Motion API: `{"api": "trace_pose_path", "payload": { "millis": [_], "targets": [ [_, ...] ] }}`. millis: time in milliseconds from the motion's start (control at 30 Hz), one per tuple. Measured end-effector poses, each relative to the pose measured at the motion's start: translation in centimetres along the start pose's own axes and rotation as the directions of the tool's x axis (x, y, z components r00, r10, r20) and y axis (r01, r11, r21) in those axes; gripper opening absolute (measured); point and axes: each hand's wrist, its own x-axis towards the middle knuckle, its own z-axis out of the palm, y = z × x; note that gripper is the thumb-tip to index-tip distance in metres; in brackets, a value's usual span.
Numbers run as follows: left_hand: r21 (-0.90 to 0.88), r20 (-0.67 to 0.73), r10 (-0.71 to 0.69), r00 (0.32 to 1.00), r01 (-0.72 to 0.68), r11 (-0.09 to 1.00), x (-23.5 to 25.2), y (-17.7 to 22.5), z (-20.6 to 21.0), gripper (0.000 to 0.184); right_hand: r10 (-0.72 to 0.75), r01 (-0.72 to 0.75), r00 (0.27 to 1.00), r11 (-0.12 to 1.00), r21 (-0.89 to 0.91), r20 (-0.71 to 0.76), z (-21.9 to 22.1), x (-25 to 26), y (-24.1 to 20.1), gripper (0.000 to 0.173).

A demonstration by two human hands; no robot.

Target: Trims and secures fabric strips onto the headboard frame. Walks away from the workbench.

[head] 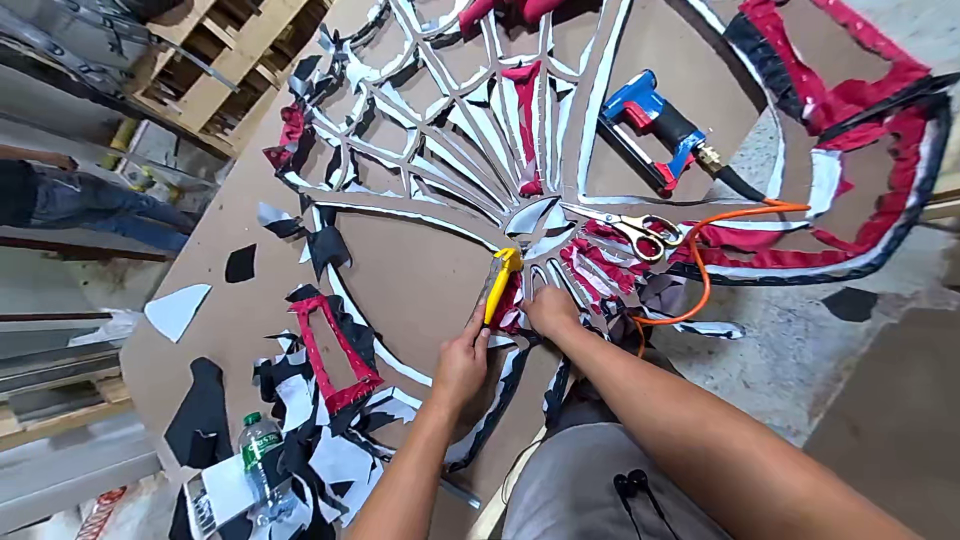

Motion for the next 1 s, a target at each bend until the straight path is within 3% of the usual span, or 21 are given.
{"api": "trace_pose_path", "payload": {
  "millis": [133,167,267,400,433,533,700,800,833,967,1000],
  "targets": [
    [0.001,-0.250,0.174,0.952,-0.179,0.984,-0.6,0.3,0.3,0.050,0.012,-0.012,1.000,1.000,-0.005,0.010,-0.1,0.1,0.2,0.040],
    [0.020,-0.248,0.181,0.952,-0.182,0.983,-0.8,0.2,0.7,0.050,0.015,-0.015,1.000,1.000,-0.005,0.009,0.0,0.1,0.1,0.039],
    [0.069,-0.061,0.109,0.992,-0.105,0.992,-0.4,-0.9,1.7,0.048,0.002,-0.002,1.000,1.000,0.012,-0.005,0.1,0.1,0.2,0.038],
    [0.085,-0.254,0.234,0.939,-0.219,0.972,-0.7,-0.5,1.8,0.048,0.003,-0.003,1.000,1.000,-0.007,0.004,-0.2,0.0,0.3,0.039],
    [0.094,-0.256,0.240,0.936,-0.223,0.970,-1.0,-0.6,2.2,0.049,0.006,-0.006,1.000,1.000,-0.013,0.007,-0.2,0.0,0.2,0.038],
    [0.095,-0.084,0.151,0.985,-0.143,0.985,-0.6,-0.8,2.7,0.048,-0.007,0.008,0.999,0.999,-0.034,0.031,-0.5,-0.3,0.1,0.042],
    [0.055,-0.257,0.232,0.938,-0.225,0.973,-1.1,0.1,2.3,0.048,-0.011,0.013,1.000,0.996,-0.083,0.028,-0.7,0.0,0.4,0.047],
    [0.062,-0.038,0.102,0.994,-0.100,0.993,-0.5,-0.1,2.2,0.048,-0.007,0.010,0.999,0.998,-0.060,0.038,-0.7,0.1,0.4,0.048],
    [0.050,-0.030,0.082,0.996,-0.080,0.996,-0.1,0.3,1.6,0.047,-0.015,0.017,0.999,0.998,-0.064,0.035,-0.9,0.2,0.4,0.048],
    [0.024,-0.252,0.162,0.954,-0.161,0.987,-1.2,0.8,1.1,0.049,-0.023,0.027,0.999,0.996,-0.089,0.045,-0.9,0.6,0.6,0.051],
    [0.037,-0.233,0.167,0.958,-0.162,0.986,-1.3,0.4,1.5,0.049,-0.024,0.028,0.998,0.996,-0.084,0.050,-0.8,0.6,0.7,0.050]
  ]
}}
